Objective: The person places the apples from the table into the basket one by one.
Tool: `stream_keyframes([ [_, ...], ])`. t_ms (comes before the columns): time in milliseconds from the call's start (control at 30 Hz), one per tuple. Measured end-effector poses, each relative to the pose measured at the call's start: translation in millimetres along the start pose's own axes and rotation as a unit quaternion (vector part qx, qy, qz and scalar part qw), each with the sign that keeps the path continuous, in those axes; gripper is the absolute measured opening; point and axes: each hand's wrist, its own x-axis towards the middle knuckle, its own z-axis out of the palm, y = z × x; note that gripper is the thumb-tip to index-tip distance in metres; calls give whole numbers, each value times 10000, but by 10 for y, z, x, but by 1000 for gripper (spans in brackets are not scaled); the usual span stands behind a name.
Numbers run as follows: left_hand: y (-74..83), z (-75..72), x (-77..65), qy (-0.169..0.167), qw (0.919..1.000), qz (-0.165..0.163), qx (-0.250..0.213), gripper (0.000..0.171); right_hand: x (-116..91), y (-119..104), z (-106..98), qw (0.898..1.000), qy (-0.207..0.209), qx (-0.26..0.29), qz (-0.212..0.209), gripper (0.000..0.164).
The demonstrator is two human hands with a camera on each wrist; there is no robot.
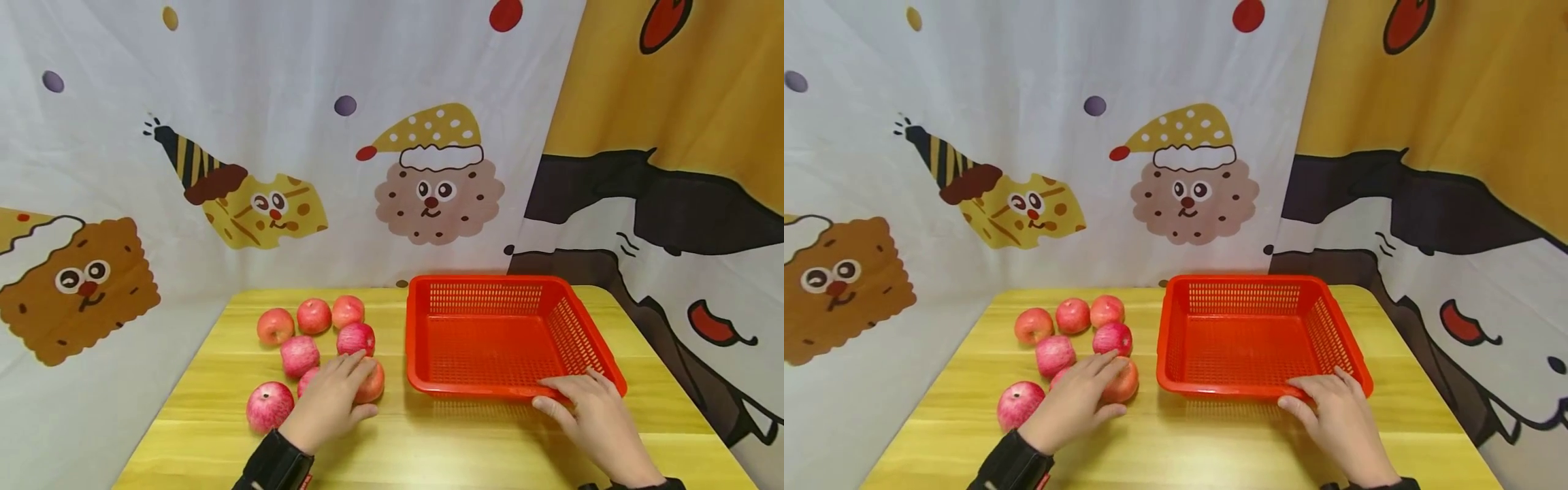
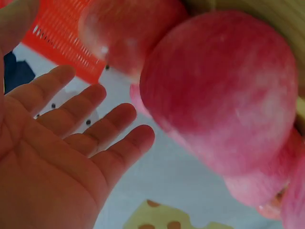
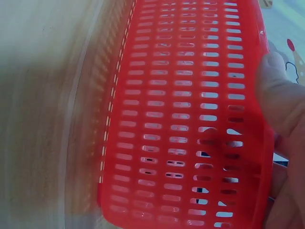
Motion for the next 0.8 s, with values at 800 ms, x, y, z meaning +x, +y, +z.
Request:
stream_keyframes([
  [800,63,280,204,40,9978,22,656,78,-63,102,72,9987,505,-28,-36,37],
])
